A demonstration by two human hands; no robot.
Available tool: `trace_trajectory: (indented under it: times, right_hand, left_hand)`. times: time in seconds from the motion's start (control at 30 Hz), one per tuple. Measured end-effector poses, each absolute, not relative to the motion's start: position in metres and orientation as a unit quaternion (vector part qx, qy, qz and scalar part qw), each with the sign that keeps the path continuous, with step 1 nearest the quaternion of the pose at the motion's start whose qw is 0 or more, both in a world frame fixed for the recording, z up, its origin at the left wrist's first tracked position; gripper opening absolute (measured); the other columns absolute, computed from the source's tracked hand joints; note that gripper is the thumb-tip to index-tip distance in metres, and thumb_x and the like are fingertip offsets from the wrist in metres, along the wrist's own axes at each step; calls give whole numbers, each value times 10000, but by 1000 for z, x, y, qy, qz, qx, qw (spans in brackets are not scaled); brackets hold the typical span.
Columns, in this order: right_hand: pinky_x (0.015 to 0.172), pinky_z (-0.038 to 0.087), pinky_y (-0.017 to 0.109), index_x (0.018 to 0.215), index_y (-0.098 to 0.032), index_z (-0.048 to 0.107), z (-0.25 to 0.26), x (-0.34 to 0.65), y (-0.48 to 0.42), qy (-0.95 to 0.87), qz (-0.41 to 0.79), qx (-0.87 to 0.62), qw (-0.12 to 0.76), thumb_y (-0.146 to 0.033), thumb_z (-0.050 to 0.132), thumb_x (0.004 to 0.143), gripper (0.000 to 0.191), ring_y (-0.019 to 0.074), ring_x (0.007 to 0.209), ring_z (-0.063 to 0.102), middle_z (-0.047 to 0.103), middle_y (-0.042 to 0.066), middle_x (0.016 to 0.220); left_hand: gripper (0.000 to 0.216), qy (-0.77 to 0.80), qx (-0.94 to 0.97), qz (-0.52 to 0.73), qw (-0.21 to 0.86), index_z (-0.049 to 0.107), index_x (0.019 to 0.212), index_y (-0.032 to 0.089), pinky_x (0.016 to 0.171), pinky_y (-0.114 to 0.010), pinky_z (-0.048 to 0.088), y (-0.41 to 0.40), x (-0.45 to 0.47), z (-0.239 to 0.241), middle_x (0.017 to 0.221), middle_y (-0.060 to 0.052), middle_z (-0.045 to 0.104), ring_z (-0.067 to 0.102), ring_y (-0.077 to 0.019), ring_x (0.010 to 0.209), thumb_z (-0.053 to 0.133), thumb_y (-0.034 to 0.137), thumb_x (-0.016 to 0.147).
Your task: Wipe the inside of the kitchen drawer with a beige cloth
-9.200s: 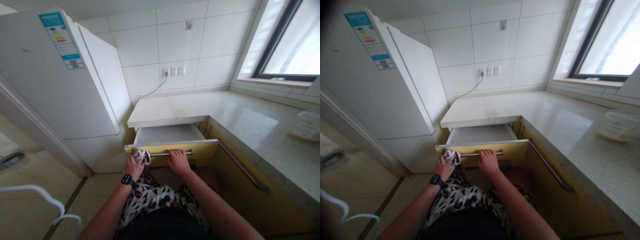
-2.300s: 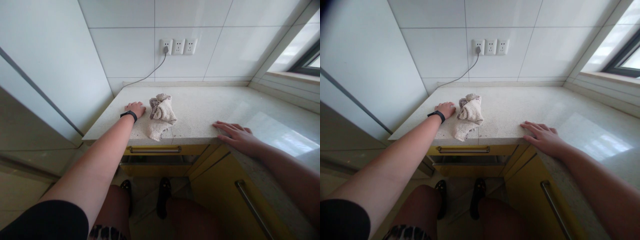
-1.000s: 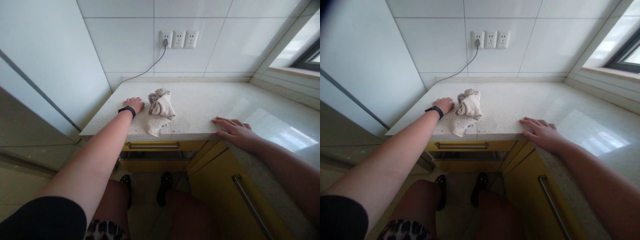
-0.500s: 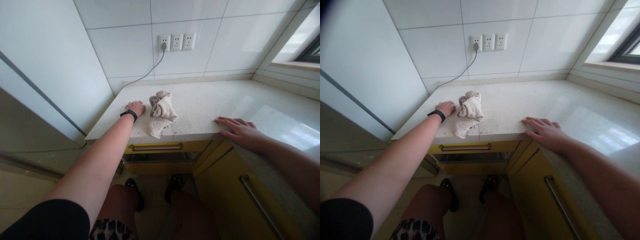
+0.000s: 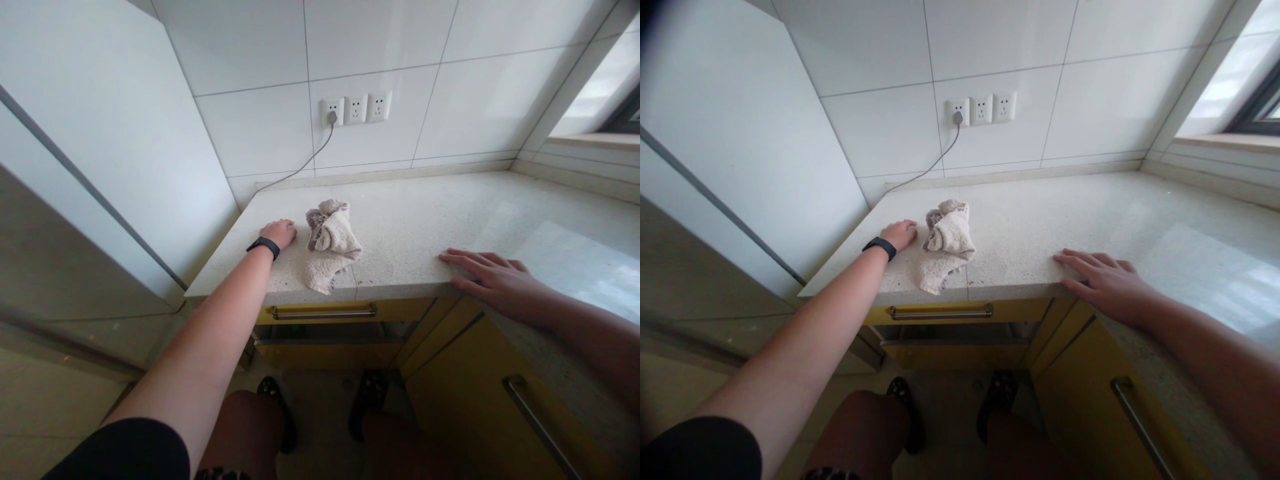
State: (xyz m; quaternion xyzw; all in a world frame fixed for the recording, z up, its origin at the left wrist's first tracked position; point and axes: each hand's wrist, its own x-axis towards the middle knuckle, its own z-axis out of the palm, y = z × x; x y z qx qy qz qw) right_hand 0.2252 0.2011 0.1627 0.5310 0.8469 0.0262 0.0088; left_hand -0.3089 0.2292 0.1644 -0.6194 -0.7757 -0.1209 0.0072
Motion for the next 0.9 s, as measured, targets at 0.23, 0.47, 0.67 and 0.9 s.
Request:
trace_trajectory:
  times: [0.23,0.47,0.67,0.9]
  right_hand:
    - [1176,325,601,1563,-556,261,162,227,202,849,24,528,-2,-845,128,924,713,254,1521,265,223,-152,1635]
    - [1195,301,599,1580,-525,258,165,226,199,850,18,526,3,-809,154,960,690,255,1524,259,221,-122,1643]
    - [1183,309,612,1586,-496,288,169,223,197,851,16,525,7,-803,153,961,710,284,1516,272,235,-95,1643]
    - [1187,300,614,1597,-481,278,171,221,195,847,13,531,18,-811,139,953,736,277,1522,259,216,-92,1650]
  left_hand:
    - [506,-773,-621,-131,1,649,1375,318,1079,-418,467,230,-312,162,1440,-44,635,594,-296,1319,460,448,924]
    - [501,-771,-622,-133,1,646,1375,335,1084,-407,465,228,-312,163,1446,-27,631,592,-283,1324,452,464,932]
    - [503,-775,-618,-130,-2,650,1373,328,1073,-403,473,227,-311,165,1421,-30,650,603,-283,1310,464,454,923]
    - [505,-774,-619,-133,-2,648,1371,331,1059,-405,478,227,-311,166,1383,-44,674,614,-284,1293,462,446,917]
